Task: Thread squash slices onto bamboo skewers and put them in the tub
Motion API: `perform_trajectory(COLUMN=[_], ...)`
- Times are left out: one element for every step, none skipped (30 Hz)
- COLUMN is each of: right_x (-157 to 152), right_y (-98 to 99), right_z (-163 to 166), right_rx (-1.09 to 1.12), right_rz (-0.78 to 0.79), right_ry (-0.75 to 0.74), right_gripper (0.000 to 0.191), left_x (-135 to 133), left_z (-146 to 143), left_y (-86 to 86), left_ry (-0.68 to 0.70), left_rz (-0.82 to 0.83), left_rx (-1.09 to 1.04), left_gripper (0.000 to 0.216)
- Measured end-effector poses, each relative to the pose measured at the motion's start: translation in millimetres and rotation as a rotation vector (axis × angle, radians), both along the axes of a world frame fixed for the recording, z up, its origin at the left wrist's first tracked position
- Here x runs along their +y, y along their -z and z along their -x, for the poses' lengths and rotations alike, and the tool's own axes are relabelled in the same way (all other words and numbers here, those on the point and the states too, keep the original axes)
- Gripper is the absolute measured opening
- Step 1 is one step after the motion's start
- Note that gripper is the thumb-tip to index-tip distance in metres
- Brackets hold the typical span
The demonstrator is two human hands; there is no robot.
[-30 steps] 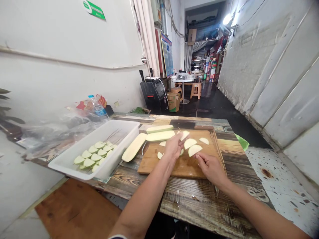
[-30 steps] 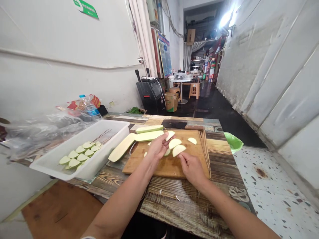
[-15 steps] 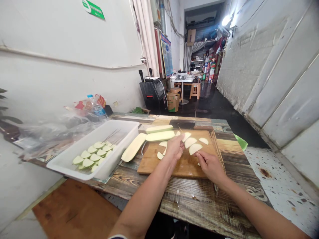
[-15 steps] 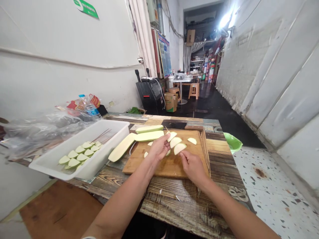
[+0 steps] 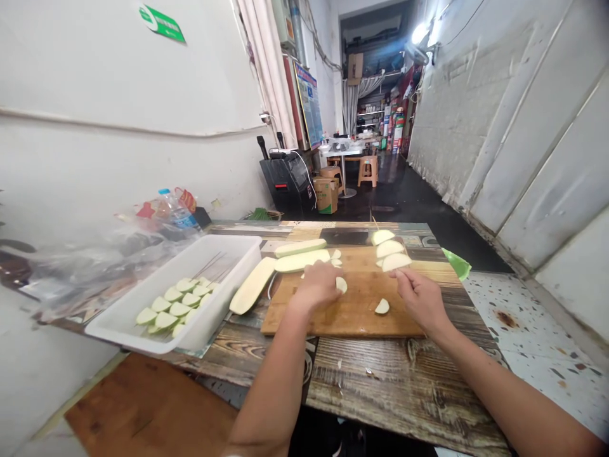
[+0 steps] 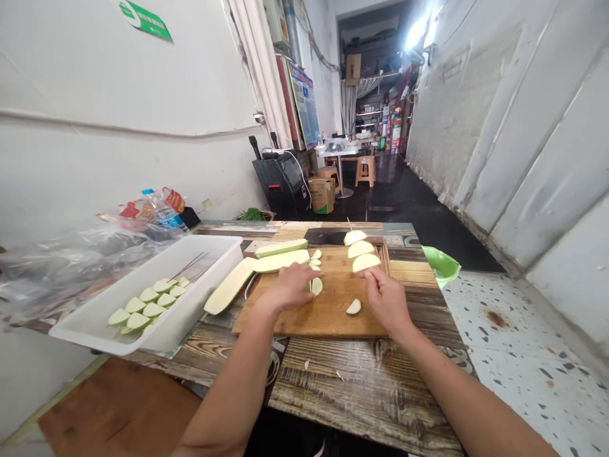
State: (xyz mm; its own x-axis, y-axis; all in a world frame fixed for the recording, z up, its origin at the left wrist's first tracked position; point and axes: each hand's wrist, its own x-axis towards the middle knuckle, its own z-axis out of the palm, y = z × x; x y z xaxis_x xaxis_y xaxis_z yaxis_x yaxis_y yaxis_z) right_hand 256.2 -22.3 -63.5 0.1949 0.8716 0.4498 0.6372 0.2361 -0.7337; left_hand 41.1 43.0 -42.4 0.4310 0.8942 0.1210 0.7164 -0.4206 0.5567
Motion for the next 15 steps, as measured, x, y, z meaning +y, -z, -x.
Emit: perform_trajectory(right_x=[0,1,1,1,1,1,1,1,1,1,1,1,2,3,4], right_y=[0.5,1.1,1.6,2.1,2.5,2.8,3.1,3.4,3.6,4.0,4.3,4.6,4.9,5.0,4.9], right_z=[-1,-1,-1,-2,-2,-2,-1,-1,-1,-2,-2,-4,-7,-10,-14], right_rx=[0.006,0.008,0.006,0.003,0.0,0.0,0.002,0.005,0.009,0.013,0.018,0.025,0.034,0.045,0.061], right_rz=[0.005,0.009,0.011,0.016,0.022,0.029,0.036,0.042,0.046,0.047,0.047,0.045,0.04,0.036,0.03], right_ry=[-0.001,-0.003,-0.007,-0.014,-0.022,-0.03,-0.038,-0.043,-0.045,-0.047,-0.05,-0.052,-0.051,-0.043,-0.024], right_gripper=[0.031,0.031,0.032,0.032,0.032,0.033,0.033,0.034,0.034,0.034,0.034,0.033,0.033,0.032,0.032], left_x=[-1,-3,-4,-5,-6,-7,-8,-8,-8,-8,-7,-7,-6,-6,-6], left_z=[-2,-5,-7,-10,-12,-14,-16,-17,-18,-19,-19,-19,-19,-19,-20], left_y=[2.1,3.6,4.3,4.5,4.3,3.7,3.0,2.3,1.8,1.5,1.6,2.0,2.6,3.3,3.8], left_ry=[0.039,0.071,0.096,0.108,0.11,0.103,0.094,0.088,0.084,0.084,0.084,0.085,0.088,0.092,0.098], left_rz=[-0.027,-0.046,-0.059,-0.072,-0.084,-0.097,-0.109,-0.12,-0.13,-0.139,-0.149,-0.16,-0.173,-0.188,-0.201], left_rx=[0.127,0.229,0.306,0.362,0.401,0.427,0.444,0.453,0.453,0.442,0.423,0.398,0.371,0.348,0.335], left_gripper=[0.037,0.042,0.045,0.046,0.047,0.046,0.044,0.042,0.039,0.037,0.035,0.035,0.035,0.036,0.036])
